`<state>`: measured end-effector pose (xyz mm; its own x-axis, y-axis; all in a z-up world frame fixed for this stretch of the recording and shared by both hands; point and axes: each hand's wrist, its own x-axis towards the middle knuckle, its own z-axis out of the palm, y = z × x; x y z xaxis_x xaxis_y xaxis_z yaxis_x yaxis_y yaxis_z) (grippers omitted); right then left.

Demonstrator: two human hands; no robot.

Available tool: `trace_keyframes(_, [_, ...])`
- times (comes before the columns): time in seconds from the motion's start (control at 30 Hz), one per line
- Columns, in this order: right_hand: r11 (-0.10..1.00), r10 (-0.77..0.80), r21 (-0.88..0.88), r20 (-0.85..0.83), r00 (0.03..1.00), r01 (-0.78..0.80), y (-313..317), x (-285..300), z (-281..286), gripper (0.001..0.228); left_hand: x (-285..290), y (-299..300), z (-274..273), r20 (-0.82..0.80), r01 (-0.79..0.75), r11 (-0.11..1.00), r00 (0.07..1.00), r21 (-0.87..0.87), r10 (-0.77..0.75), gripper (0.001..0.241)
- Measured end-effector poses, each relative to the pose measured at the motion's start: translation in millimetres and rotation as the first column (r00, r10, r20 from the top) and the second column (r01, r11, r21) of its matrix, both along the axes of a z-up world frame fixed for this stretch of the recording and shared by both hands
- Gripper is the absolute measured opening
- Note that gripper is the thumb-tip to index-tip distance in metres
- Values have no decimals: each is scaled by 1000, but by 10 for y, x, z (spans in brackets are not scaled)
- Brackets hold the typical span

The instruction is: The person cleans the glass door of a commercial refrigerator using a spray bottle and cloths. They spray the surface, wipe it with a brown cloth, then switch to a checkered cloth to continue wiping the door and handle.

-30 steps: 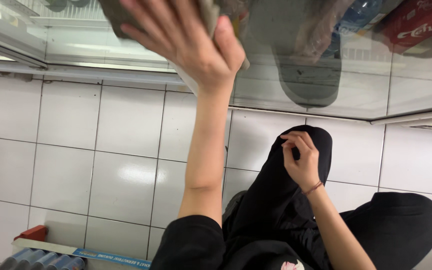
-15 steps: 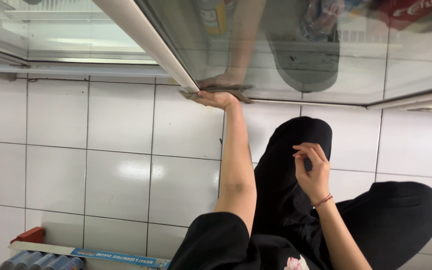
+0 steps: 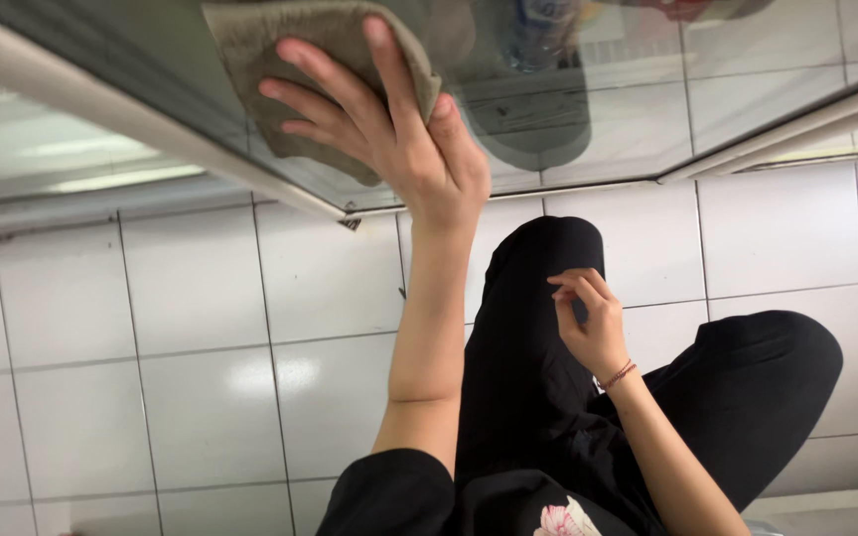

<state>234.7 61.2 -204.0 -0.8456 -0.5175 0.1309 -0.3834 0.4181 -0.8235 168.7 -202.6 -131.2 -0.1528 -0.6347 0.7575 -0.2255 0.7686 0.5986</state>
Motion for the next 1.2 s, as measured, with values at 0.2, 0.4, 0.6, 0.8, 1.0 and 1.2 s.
trace_keyframes(0.2, [997, -60, -39, 13, 998, 60, 86, -108, -4, 24, -85, 297, -901, 305, 179, 948, 948, -263, -95, 44])
trace_keyframes(0.4, [989, -145, -31, 48, 988, 147, 315, -100, -69, 26, 280, 781, -2496, 782, 512, 856, 563, -76, -267, 53])
trace_keyframes(0.6, [980, -195, -16, 89, 977, 197, 542, -134, -79, 28, -54, 614, -2039, 676, 500, 658, 736, -564, 20, 57])
trace_keyframes(0.8, [970, -233, -63, 56, 971, 237, 650, -316, 21, 29, -679, 946, -614, 424, 360, 683, 902, -635, -82, 63])
trace_keyframes(1.0, [946, -308, -101, 13, 951, 307, 830, -649, 212, 27, -967, 1298, -1050, 528, 466, 310, 836, -828, 152, 56])
trace_keyframes(1.2, [914, -381, -101, 122, 917, 393, 1127, -704, 365, 25, -920, 1442, -2199, 960, 951, 284, 185, -122, -210, 58])
